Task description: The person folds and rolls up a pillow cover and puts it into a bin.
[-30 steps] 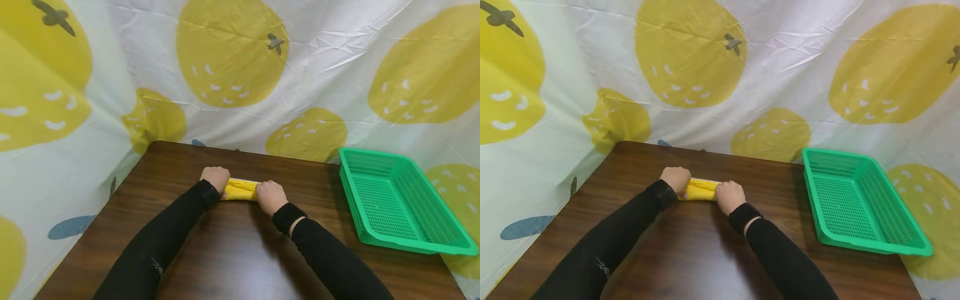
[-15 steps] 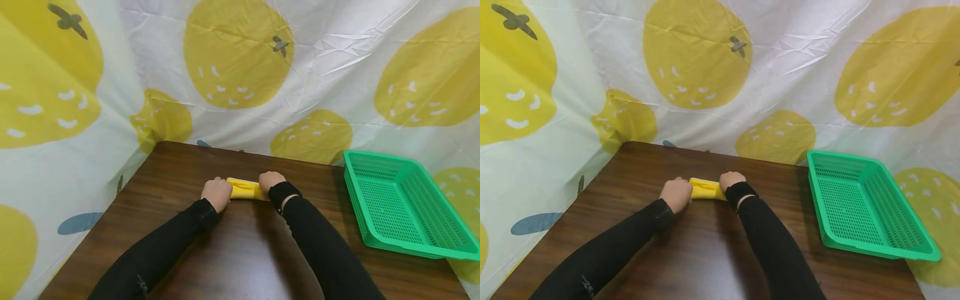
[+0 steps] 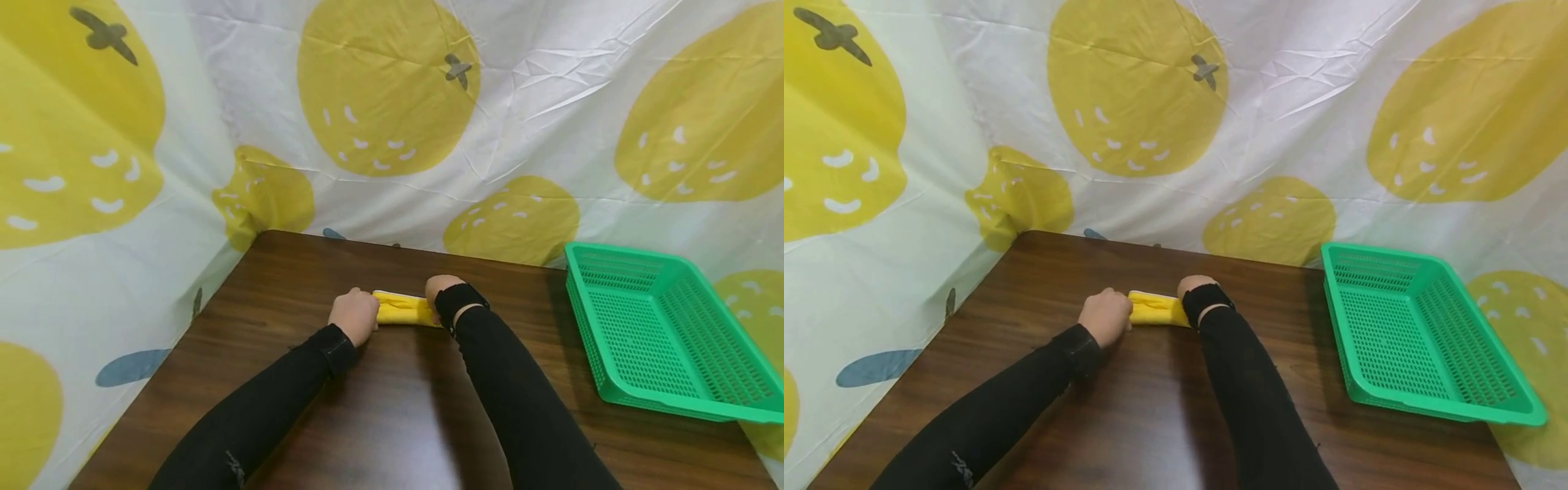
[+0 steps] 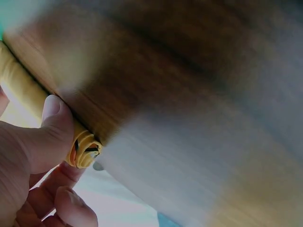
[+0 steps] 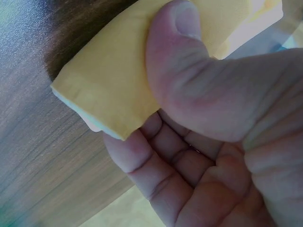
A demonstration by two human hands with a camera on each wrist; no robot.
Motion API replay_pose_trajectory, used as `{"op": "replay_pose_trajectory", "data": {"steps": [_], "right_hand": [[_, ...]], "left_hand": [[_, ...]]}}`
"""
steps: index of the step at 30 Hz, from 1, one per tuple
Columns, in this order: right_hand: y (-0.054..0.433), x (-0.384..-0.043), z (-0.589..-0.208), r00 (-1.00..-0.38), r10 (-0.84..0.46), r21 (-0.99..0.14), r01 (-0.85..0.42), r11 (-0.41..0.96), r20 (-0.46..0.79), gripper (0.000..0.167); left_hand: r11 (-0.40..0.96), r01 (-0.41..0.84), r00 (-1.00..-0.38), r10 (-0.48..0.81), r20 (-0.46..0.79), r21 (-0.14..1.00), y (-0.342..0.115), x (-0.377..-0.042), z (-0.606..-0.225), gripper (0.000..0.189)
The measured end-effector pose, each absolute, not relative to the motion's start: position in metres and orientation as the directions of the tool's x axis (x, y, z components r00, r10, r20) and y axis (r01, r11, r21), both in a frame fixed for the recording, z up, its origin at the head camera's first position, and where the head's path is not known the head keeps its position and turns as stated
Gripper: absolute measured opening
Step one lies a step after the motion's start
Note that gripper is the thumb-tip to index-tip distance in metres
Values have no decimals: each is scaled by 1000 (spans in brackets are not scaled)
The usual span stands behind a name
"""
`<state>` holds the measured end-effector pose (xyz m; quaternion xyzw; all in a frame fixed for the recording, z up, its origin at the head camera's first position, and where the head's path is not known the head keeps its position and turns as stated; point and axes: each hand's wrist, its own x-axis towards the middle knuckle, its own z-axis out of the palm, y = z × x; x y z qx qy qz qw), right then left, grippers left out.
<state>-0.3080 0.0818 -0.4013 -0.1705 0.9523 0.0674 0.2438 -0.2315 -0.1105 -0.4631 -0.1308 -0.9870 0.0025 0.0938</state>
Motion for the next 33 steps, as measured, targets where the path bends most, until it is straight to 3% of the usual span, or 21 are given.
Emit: {"op": "replay_pose_trajectory", "data": {"steps": [8, 13, 17, 21, 28, 33], "right_hand": [[90, -314, -409, -818, -285, -26, -314, 949, -500, 22], [103, -350, -448, -813, -333, 7, -383, 924, -479, 21], [108, -360, -457, -808, -380, 70, -457, 887, -451, 20], [103, -335, -429, -810, -383, 76, -460, 885, -445, 22], [99, -297, -419, -854, -453, 45, -479, 877, -257, 20], [94, -274, -422, -886, -454, 63, -460, 886, -94, 6]], "left_hand": [[957, 254, -966, 244, 85, 142, -119, -245, -465, 20], [948, 235, -971, 239, 11, 217, -122, -259, -461, 24], [945, 255, -960, 273, -65, 203, -120, -272, -453, 21], [948, 269, -938, 298, -177, 170, -114, -281, -440, 21], [944, 309, -877, 330, -349, 117, -112, -288, -422, 39], [941, 331, -820, 248, -516, -73, -106, -324, -440, 35]]}}
